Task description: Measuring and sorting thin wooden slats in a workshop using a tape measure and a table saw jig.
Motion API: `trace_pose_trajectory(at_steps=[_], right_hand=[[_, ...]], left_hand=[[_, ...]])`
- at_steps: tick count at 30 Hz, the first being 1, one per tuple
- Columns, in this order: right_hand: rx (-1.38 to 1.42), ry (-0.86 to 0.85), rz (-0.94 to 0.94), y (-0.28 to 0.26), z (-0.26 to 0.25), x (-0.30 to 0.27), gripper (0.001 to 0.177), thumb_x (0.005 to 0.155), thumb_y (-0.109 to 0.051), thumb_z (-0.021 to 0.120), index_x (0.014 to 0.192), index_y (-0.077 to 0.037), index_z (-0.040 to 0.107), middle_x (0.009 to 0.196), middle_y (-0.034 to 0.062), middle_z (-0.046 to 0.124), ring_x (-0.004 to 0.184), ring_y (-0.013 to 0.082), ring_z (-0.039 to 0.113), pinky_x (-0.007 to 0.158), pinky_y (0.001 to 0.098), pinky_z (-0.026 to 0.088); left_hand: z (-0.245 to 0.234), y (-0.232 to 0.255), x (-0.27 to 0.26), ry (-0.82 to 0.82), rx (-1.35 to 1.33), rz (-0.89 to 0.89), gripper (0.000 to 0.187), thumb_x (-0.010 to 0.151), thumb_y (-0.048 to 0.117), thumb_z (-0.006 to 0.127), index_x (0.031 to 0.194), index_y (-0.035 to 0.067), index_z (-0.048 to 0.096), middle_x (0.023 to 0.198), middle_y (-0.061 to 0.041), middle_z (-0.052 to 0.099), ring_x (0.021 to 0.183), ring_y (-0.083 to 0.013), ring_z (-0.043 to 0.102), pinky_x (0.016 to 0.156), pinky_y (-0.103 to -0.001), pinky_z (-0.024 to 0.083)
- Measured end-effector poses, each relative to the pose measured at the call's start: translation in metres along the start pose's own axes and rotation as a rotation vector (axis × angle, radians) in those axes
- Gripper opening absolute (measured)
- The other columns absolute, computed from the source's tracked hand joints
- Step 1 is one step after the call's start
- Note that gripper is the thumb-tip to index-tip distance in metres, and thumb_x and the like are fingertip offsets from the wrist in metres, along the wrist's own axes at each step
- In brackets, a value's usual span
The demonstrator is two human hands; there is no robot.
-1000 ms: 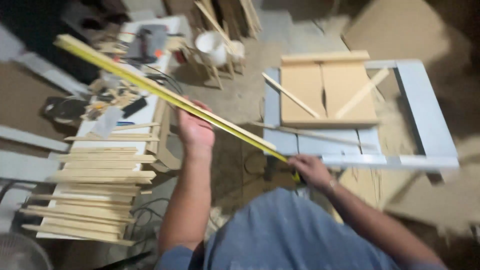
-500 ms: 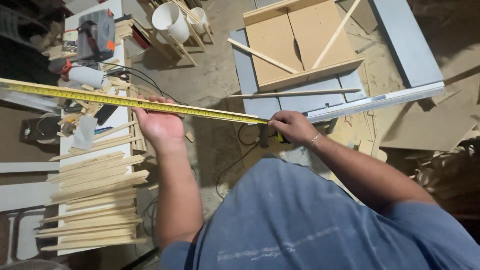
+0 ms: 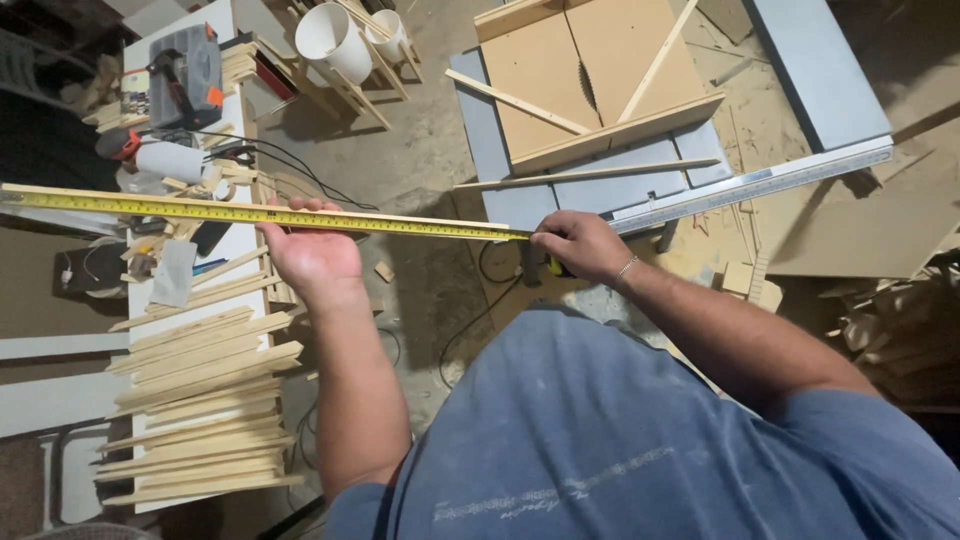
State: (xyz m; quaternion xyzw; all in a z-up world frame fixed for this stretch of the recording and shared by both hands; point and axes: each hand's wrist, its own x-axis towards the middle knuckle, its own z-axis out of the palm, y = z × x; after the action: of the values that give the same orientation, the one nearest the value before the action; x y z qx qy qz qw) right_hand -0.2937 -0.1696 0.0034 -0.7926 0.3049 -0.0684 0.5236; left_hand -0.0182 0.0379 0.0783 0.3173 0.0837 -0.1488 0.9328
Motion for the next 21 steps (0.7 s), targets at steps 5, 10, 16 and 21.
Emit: trace_pose_trajectory(at_steps=[5, 10, 16, 21], right_hand=[[-0.012, 0.007, -0.014, -0.001, -0.001, -0.002, 0.018, 0.093, -0.032, 0.07, 0.096, -0.017, 0.078, 0.098, 0.0124, 0.076, 0.099, 0.0362, 0.071, 0.089, 0.0475, 0.055], [0.022, 0.018, -0.025, -0.001, -0.001, -0.004, 0.016, 0.094, -0.029, 0.069, 0.091, -0.017, 0.079, 0.094, 0.0104, 0.076, 0.095, 0.0336, 0.072, 0.086, 0.0447, 0.055], [-0.005, 0.019, -0.019, -0.006, -0.004, -0.007, 0.016, 0.093, -0.03, 0.07, 0.091, -0.017, 0.079, 0.094, 0.0107, 0.076, 0.095, 0.0342, 0.072, 0.087, 0.0451, 0.055], [-0.001, 0.012, -0.02, -0.004, -0.004, -0.008, 0.017, 0.092, -0.03, 0.07, 0.092, -0.016, 0.079, 0.096, 0.0121, 0.076, 0.097, 0.0354, 0.071, 0.087, 0.0459, 0.055]], left_hand=[[0.001, 0.0, 0.0, 0.014, 0.004, 0.014, 0.046, 0.11, 0.044, 0.034, 0.146, 0.016, 0.035, 0.098, -0.003, 0.056, 0.089, -0.0214, 0.059, 0.09, -0.038, 0.049], [0.006, 0.001, -0.007, 0.021, -0.013, 0.015, 0.049, 0.11, 0.042, 0.032, 0.151, 0.014, 0.031, 0.1, -0.003, 0.053, 0.091, -0.0211, 0.057, 0.092, -0.038, 0.047], [0.008, 0.001, -0.013, 0.021, -0.015, 0.018, 0.047, 0.111, 0.041, 0.032, 0.149, 0.015, 0.032, 0.1, -0.004, 0.054, 0.091, -0.0214, 0.058, 0.092, -0.038, 0.047], [0.001, 0.0, -0.006, 0.012, -0.03, 0.01, 0.043, 0.11, 0.043, 0.033, 0.143, 0.015, 0.034, 0.1, -0.003, 0.053, 0.091, -0.0207, 0.057, 0.091, -0.037, 0.047]])
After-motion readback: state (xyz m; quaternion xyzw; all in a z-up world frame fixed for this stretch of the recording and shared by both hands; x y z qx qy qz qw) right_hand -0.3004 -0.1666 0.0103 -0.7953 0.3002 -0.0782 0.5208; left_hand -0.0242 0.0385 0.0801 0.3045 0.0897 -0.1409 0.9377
